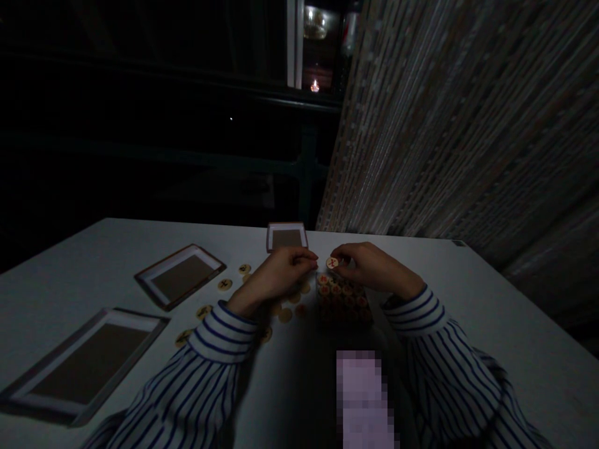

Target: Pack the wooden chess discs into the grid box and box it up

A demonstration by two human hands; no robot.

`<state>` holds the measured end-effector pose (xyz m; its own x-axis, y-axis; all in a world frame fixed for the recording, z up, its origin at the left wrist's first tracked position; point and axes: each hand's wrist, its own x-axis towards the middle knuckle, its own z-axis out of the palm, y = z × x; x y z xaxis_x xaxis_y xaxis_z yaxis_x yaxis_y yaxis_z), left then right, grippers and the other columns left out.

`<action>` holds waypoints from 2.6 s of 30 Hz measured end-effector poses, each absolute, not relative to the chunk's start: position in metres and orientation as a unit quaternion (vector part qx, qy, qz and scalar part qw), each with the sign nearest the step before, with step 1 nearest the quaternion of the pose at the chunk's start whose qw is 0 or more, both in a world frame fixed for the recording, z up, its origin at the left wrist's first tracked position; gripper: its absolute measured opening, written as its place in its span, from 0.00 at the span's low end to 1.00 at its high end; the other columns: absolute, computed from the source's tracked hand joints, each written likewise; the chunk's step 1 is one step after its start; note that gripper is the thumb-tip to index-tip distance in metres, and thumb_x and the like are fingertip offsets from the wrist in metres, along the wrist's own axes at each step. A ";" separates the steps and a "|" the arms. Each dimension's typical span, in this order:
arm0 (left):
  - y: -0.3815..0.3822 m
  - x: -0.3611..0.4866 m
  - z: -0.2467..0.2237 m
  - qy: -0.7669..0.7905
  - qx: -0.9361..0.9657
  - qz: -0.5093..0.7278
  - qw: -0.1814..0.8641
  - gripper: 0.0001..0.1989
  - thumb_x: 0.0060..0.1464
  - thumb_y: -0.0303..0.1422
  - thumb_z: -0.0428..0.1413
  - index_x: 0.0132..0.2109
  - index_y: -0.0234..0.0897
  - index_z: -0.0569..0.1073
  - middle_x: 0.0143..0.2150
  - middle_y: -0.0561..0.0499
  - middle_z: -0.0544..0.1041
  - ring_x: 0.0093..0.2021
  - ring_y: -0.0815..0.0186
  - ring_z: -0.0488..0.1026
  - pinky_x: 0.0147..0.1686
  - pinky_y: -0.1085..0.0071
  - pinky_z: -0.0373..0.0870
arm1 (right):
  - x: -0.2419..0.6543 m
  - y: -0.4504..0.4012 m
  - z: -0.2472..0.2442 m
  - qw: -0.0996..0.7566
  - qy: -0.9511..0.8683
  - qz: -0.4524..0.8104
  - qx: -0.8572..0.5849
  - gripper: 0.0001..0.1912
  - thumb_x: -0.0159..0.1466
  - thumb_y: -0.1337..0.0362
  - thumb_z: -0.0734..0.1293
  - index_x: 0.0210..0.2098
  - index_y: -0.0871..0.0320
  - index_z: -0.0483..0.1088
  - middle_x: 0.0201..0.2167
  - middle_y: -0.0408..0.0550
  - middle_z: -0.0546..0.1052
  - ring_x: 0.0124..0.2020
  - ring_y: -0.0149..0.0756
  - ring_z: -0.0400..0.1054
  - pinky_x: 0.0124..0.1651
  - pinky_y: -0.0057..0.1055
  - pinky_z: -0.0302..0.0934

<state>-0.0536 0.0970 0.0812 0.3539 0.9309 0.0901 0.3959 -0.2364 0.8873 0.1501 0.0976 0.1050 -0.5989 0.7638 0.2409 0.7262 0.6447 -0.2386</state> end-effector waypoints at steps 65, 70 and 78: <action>0.097 -0.059 0.086 0.483 0.788 0.259 0.280 0.15 0.51 0.39 0.48 0.39 0.37 0.75 0.34 0.50 0.77 0.34 0.65 0.72 0.35 0.72 0.66 | 0.158 0.116 0.076 -0.057 -0.866 0.080 -0.489 0.14 0.57 0.63 0.60 0.40 0.56 0.71 0.36 0.50 0.75 0.35 0.35 0.68 0.35 0.27 0.55; 0.097 -0.059 0.086 0.477 0.789 0.267 0.281 0.15 0.51 0.39 0.48 0.39 0.37 0.75 0.37 0.50 0.78 0.36 0.64 0.73 0.35 0.72 0.66 | 0.157 0.116 0.076 -0.064 -0.865 0.072 -0.493 0.15 0.57 0.64 0.60 0.42 0.56 0.70 0.37 0.50 0.75 0.37 0.36 0.68 0.35 0.27 0.55; 0.098 -0.060 0.084 0.480 0.783 0.270 0.290 0.15 0.51 0.39 0.48 0.39 0.37 0.75 0.37 0.49 0.78 0.36 0.64 0.73 0.35 0.72 0.67 | 0.157 0.115 0.075 -0.061 -0.865 0.070 -0.494 0.14 0.58 0.62 0.59 0.41 0.56 0.70 0.37 0.50 0.75 0.37 0.36 0.68 0.35 0.27 0.55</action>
<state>-0.0605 0.0980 0.0837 0.3925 0.9084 0.1442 0.5956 -0.3705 0.7127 0.1566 0.1149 0.0751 -0.5046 0.8456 -0.1739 0.8626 0.5022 -0.0609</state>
